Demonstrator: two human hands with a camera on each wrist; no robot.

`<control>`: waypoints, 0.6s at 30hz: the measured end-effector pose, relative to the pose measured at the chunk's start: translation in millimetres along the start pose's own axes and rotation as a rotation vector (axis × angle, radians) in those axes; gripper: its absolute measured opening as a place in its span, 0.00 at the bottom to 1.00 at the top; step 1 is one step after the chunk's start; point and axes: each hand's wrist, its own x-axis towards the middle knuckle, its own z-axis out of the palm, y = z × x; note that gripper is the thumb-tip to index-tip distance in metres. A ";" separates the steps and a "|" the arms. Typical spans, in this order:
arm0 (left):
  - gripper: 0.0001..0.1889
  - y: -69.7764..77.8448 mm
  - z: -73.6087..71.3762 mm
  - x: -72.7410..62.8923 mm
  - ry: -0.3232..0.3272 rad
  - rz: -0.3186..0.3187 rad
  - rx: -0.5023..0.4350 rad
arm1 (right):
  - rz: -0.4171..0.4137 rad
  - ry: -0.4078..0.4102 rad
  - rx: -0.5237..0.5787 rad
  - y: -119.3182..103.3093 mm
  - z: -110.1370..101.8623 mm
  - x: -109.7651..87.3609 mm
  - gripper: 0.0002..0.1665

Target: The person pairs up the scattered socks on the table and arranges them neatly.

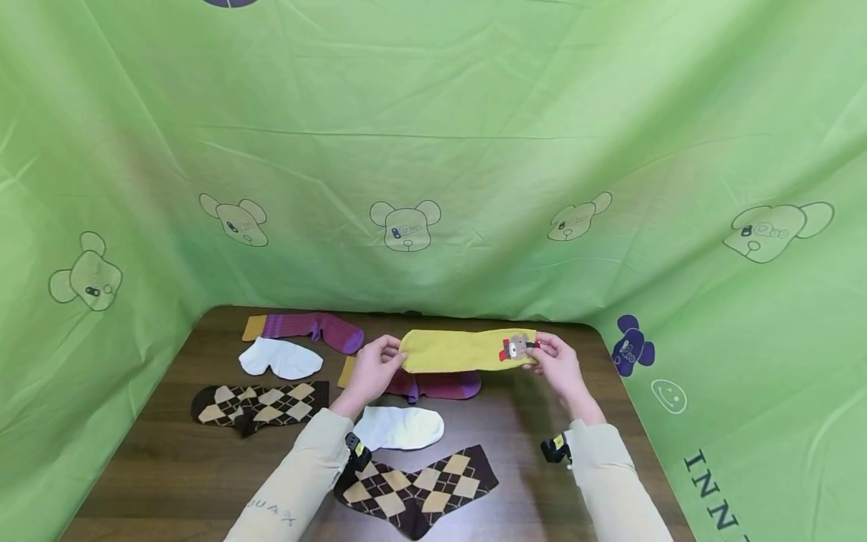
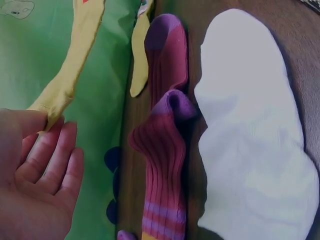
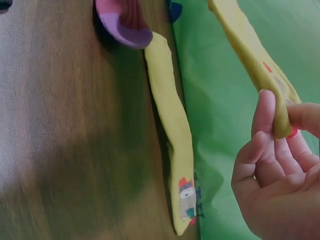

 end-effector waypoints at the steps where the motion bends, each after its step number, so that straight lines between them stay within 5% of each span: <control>1: 0.07 -0.2 1.2 0.6 0.007 -0.005 0.002 | -0.003 -0.002 -0.006 -0.6 -1.5 0.5 0.23; 10: 0.07 0.1 13.9 13.1 0.040 -0.029 0.009 | -0.009 0.027 -0.022 -5.1 -17.3 12.9 0.24; 18: 0.09 14.7 23.9 38.7 0.008 -0.022 -0.014 | 0.017 0.066 0.014 -21.3 -36.2 27.1 0.25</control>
